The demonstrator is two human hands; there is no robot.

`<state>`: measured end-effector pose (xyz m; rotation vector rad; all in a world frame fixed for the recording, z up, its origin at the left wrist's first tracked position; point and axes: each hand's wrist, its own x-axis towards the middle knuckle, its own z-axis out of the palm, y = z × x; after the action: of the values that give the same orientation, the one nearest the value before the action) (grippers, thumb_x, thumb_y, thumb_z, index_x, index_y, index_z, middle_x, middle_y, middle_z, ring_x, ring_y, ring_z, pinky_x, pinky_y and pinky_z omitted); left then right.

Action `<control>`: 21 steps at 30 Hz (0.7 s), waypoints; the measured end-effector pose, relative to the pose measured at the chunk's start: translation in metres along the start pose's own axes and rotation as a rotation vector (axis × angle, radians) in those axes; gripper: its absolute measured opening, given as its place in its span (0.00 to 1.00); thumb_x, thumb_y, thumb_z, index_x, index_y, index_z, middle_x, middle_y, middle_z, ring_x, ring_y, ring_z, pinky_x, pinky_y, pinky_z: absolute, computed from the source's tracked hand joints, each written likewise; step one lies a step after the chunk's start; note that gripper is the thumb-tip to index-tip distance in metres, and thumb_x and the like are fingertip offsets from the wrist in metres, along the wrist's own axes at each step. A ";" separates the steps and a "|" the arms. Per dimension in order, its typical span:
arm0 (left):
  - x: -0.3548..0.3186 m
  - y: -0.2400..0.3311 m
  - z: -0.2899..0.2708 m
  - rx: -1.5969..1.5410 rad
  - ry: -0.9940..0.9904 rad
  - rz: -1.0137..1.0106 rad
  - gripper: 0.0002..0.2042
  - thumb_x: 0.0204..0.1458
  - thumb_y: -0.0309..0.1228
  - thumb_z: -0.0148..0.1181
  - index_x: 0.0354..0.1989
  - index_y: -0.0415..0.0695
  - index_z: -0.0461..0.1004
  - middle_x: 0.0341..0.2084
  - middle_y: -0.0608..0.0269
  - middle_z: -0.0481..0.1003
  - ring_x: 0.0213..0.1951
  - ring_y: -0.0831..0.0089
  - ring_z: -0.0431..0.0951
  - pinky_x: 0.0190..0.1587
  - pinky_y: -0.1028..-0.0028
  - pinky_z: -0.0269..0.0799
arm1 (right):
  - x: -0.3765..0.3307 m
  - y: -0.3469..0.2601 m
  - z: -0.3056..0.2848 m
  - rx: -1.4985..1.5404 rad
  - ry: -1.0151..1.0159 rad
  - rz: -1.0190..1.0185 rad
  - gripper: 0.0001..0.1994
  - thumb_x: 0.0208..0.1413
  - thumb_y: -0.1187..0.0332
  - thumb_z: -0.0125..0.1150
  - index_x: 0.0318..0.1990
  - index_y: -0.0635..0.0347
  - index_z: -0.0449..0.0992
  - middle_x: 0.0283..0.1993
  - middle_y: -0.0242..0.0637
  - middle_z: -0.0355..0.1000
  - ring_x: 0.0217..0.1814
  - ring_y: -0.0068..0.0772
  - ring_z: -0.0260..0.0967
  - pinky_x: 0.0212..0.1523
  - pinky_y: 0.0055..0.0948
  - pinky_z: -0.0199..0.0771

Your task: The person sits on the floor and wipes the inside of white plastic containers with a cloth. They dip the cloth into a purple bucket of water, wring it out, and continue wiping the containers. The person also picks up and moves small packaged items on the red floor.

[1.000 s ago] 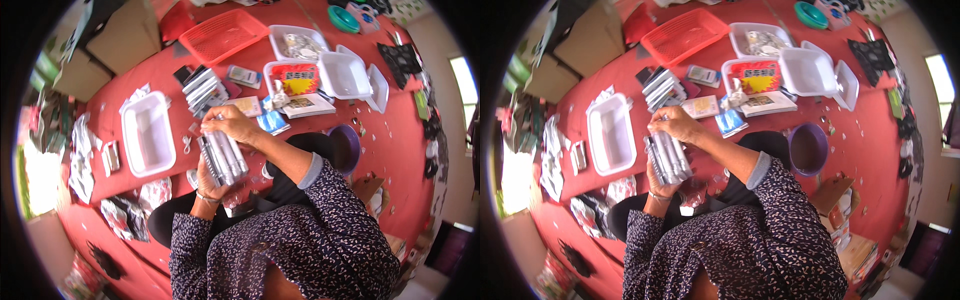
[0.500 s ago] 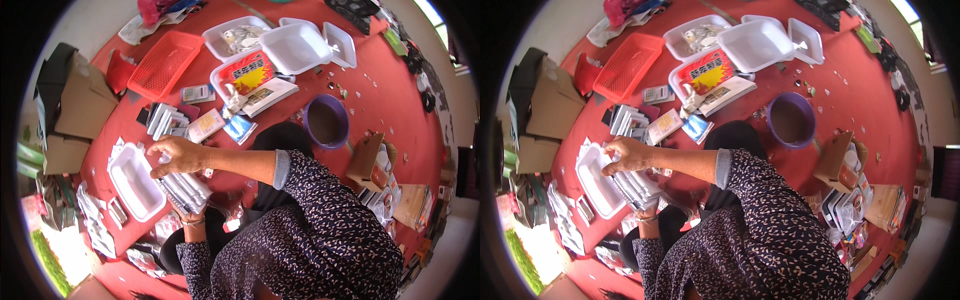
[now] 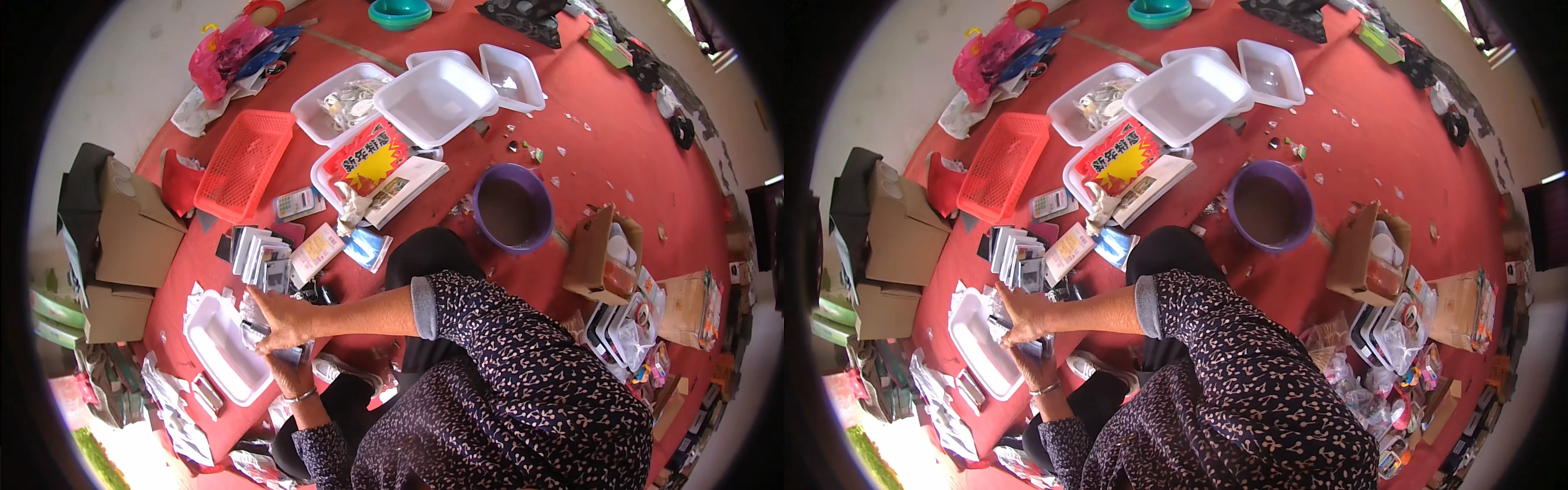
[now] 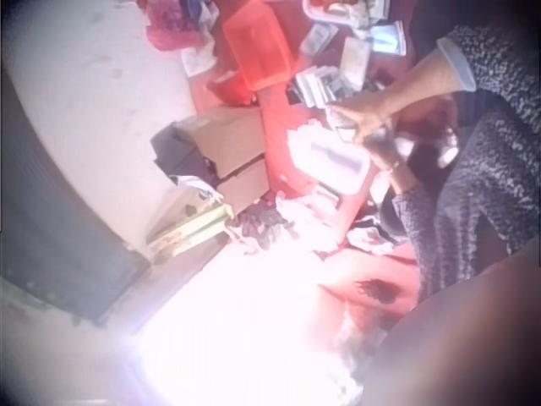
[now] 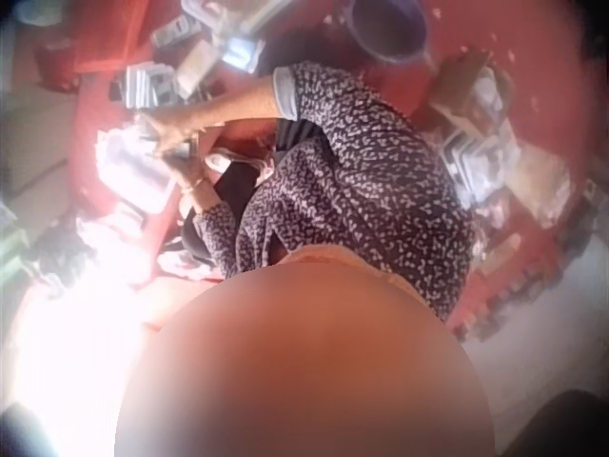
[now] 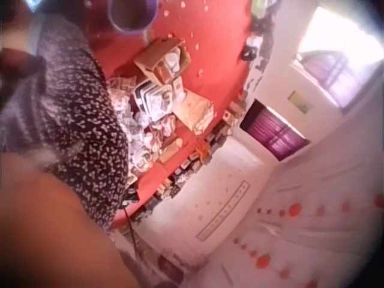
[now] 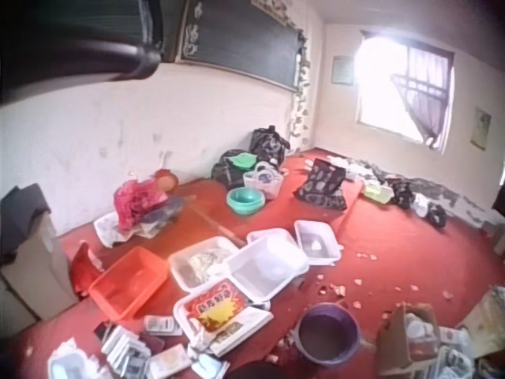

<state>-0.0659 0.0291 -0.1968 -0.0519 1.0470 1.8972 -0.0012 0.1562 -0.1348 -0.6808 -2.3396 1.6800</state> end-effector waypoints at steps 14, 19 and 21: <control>-0.017 0.003 0.028 -0.081 -0.034 0.014 0.19 0.49 0.42 0.53 0.46 0.45 0.63 0.35 0.67 0.70 0.35 0.77 0.72 0.34 0.73 0.72 | 0.007 0.003 -0.003 0.606 -0.259 0.169 0.34 0.35 0.77 0.63 0.53 0.62 0.54 0.42 0.36 0.65 0.44 0.27 0.64 0.47 0.27 0.65; -0.020 0.015 0.019 -0.062 -0.048 0.094 0.22 0.50 0.42 0.52 0.51 0.48 0.58 0.39 0.66 0.68 0.36 0.74 0.73 0.34 0.67 0.74 | 0.009 0.008 0.002 0.357 -0.240 0.123 0.40 0.35 0.73 0.65 0.58 0.64 0.49 0.48 0.40 0.62 0.51 0.31 0.60 0.53 0.29 0.59; -0.024 0.026 0.020 -0.031 -0.014 0.149 0.22 0.50 0.41 0.52 0.51 0.48 0.56 0.40 0.63 0.67 0.37 0.71 0.73 0.30 0.68 0.75 | 0.010 0.000 0.007 0.348 -0.276 0.113 0.39 0.34 0.73 0.65 0.58 0.64 0.50 0.49 0.40 0.61 0.52 0.31 0.59 0.54 0.29 0.57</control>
<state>-0.0640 0.0204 -0.1575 0.0221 1.0370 2.0451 -0.0123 0.1551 -0.1383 -0.5511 -2.1158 2.2875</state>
